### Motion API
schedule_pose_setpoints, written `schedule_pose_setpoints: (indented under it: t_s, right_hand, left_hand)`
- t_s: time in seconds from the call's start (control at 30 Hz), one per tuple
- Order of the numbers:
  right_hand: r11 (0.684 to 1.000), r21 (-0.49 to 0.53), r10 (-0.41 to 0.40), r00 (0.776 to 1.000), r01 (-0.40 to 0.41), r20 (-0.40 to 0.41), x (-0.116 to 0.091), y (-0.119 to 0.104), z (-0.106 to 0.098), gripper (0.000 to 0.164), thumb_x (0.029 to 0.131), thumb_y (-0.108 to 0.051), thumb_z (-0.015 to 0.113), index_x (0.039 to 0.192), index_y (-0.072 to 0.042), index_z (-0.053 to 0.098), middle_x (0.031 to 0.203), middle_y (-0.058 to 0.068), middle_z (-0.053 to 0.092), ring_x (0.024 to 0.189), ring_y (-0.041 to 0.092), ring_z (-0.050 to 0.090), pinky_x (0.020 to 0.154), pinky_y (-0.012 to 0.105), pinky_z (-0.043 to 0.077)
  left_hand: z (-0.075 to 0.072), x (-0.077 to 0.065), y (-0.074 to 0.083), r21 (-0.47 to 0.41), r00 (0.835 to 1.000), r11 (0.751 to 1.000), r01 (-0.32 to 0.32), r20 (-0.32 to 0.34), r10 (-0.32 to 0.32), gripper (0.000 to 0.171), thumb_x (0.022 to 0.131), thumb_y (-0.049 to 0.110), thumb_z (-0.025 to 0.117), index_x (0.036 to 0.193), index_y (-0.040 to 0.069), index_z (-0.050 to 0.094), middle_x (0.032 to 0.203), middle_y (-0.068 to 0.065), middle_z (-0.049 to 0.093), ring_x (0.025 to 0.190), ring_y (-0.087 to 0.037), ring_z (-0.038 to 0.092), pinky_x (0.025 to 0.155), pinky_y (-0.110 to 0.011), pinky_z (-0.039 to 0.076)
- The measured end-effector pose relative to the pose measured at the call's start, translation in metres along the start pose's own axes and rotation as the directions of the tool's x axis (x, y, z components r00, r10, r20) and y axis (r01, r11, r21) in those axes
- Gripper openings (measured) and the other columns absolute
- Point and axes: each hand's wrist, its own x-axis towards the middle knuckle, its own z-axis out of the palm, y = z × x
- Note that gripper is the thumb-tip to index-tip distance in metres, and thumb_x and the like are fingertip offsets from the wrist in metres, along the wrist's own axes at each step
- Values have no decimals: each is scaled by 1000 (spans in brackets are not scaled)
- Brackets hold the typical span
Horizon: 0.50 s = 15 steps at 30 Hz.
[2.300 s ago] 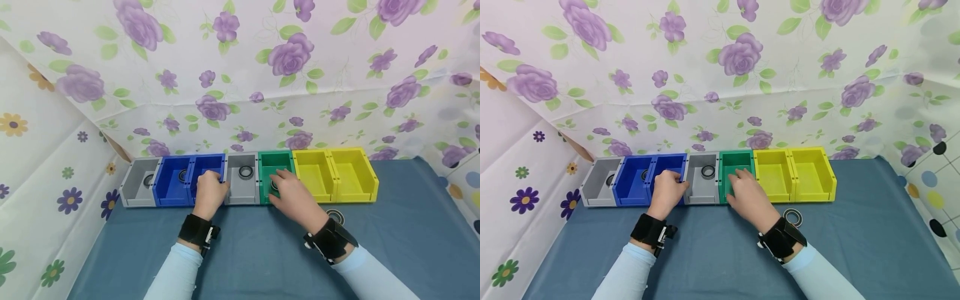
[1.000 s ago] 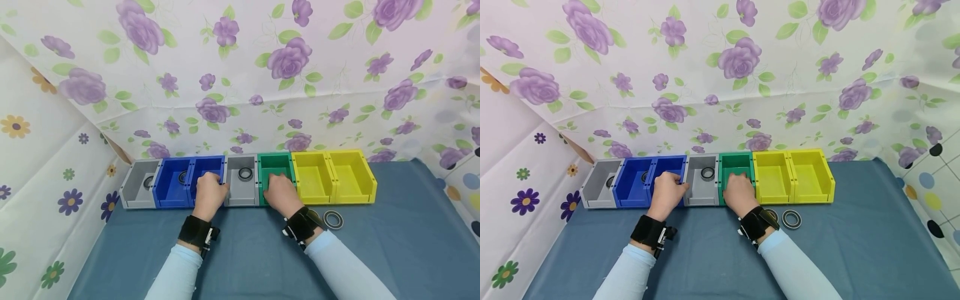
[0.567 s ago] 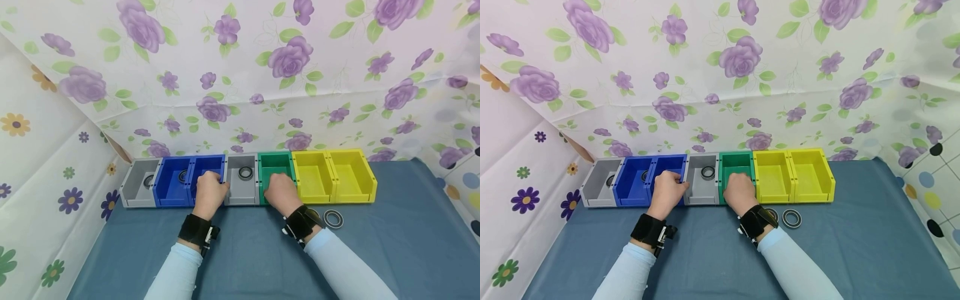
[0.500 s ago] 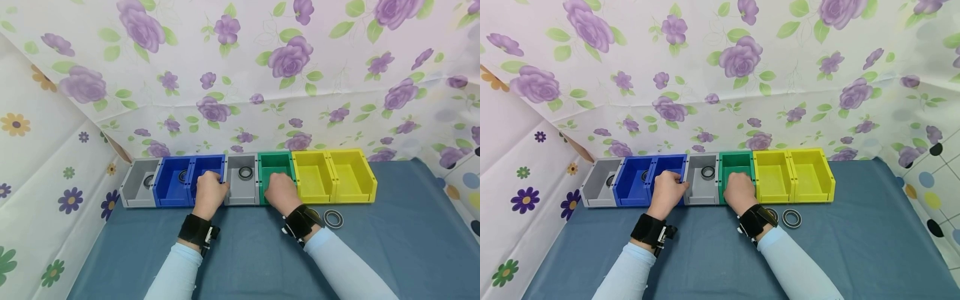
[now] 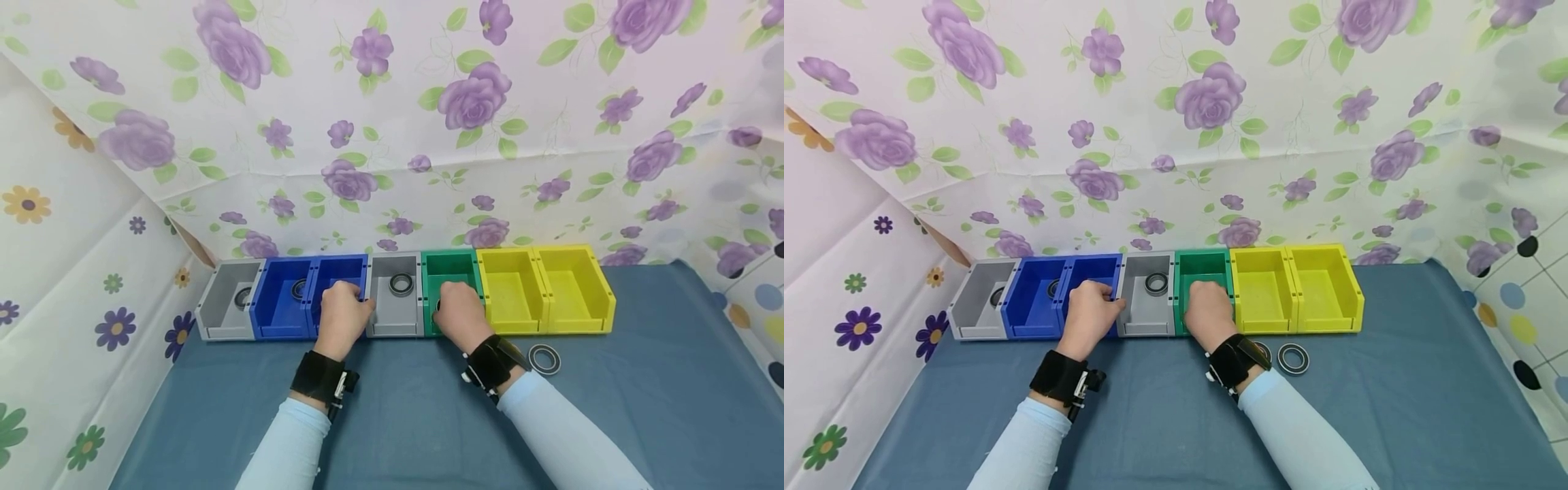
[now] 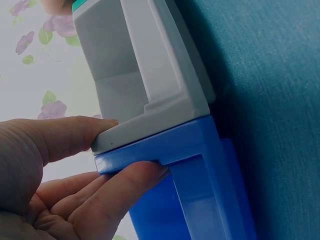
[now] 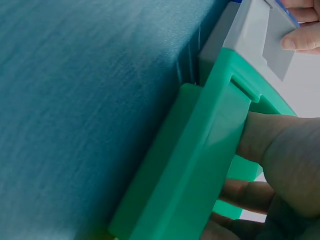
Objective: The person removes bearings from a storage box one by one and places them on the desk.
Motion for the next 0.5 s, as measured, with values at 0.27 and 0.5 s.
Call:
schedule_pose_setpoints:
  t_s: [0.27,0.5]
  right_hand:
    - [997,60,-51,998,53,-42,-4,6,-1,21,73,-19,75,81,-12,57,70,-1,52,66,16,50,57,27,42]
    - [989,87,-111,986,123,-126,-9,5,-14,35,71,-23,77,101,-9,65,87,0,58,78,16,47,66,28,43]
  left_hand:
    - [2,0,0,-10,1000,1000,1,-9,-1,38,80,15,69,55,13,41,54,6,23,41,-11,29,38,-24,24]
    - [2,0,1,-11,1000,1000,12,-16,-12,38,79,15,70,55,12,41,53,5,23,42,-12,30,38,-25,24]
